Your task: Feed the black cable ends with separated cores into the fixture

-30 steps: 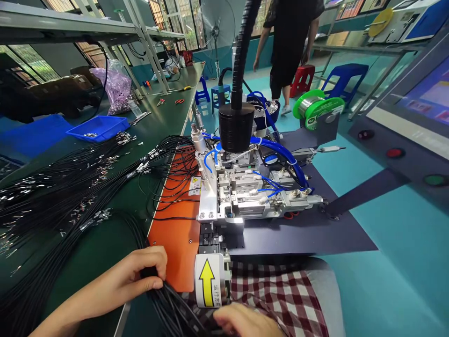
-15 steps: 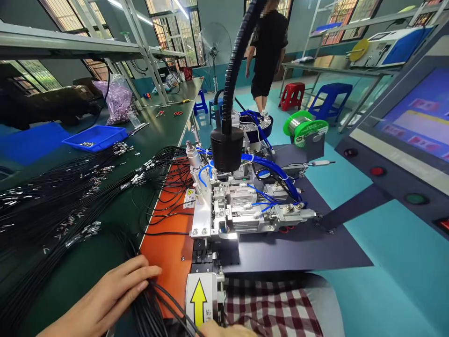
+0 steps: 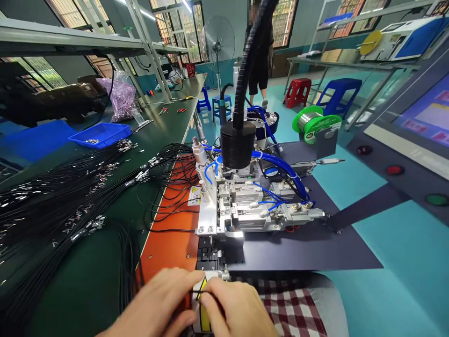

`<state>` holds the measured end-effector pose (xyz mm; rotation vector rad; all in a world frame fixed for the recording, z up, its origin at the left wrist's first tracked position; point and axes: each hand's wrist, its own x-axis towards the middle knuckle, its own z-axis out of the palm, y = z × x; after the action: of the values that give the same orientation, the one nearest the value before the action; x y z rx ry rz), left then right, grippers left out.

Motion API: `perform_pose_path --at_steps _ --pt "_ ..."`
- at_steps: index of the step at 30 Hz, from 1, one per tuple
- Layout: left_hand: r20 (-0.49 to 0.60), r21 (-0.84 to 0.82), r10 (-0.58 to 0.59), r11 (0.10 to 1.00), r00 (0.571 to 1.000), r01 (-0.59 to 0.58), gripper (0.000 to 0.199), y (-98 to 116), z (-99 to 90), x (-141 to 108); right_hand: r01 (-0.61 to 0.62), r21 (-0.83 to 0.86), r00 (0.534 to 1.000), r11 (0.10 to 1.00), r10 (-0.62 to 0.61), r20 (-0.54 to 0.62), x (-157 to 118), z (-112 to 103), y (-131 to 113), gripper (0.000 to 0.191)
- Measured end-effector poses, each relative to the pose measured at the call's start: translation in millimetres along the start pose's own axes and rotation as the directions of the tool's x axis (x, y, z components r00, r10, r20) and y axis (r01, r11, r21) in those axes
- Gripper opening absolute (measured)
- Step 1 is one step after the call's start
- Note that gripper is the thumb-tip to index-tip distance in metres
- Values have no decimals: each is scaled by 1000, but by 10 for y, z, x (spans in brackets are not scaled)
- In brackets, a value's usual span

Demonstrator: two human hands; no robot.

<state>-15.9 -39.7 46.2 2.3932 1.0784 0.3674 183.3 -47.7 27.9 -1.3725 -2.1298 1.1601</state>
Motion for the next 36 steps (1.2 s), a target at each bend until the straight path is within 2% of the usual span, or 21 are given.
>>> perform_pose_path --at_steps 2,4,8,10,12,15,17,19,21,24,28,32,36 --pt "52 -137 -53 989 997 59 17 68 105 157 -45 127 996 991 55 -74 10 -121 42 15" --pt "75 -168 -118 977 990 129 19 102 164 241 -95 207 984 974 124 -130 -13 -191 118 13" --pt "-3 -167 -153 974 988 151 15 127 248 324 -125 266 979 956 163 -125 -27 -199 231 30" --pt "14 -290 -141 947 990 139 16 133 281 387 -152 307 974 940 195 -115 14 -190 246 31" --pt "78 -452 -151 876 985 170 15 129 287 456 -185 435 966 881 245 -86 71 -204 259 30" --pt "152 -633 -259 716 954 295 15 91 269 515 -208 655 949 727 313 -46 148 -253 294 33" --pt "200 -736 -329 571 923 364 18 50 269 515 -213 729 940 650 341 -29 177 -269 313 36" --pt "252 -817 -347 425 903 391 21 13 285 500 -228 778 937 586 349 12 191 -252 315 36" --pt "283 -848 -333 352 899 397 24 -13 302 485 -240 818 936 523 348 52 198 -208 301 35" --pt "297 -846 -320 349 899 404 26 -25 307 473 -251 849 931 466 356 80 211 -136 265 32" --pt "288 -841 -298 376 910 390 27 -13 302 458 -244 866 929 436 361 80 219 -97 219 32" --pt "263 -856 -303 364 916 367 28 3 320 439 -227 889 928 398 365 73 192 -90 211 31" --pt "245 -870 -324 343 914 355 29 20 324 430 -216 887 919 408 391 44 166 -1 235 29"
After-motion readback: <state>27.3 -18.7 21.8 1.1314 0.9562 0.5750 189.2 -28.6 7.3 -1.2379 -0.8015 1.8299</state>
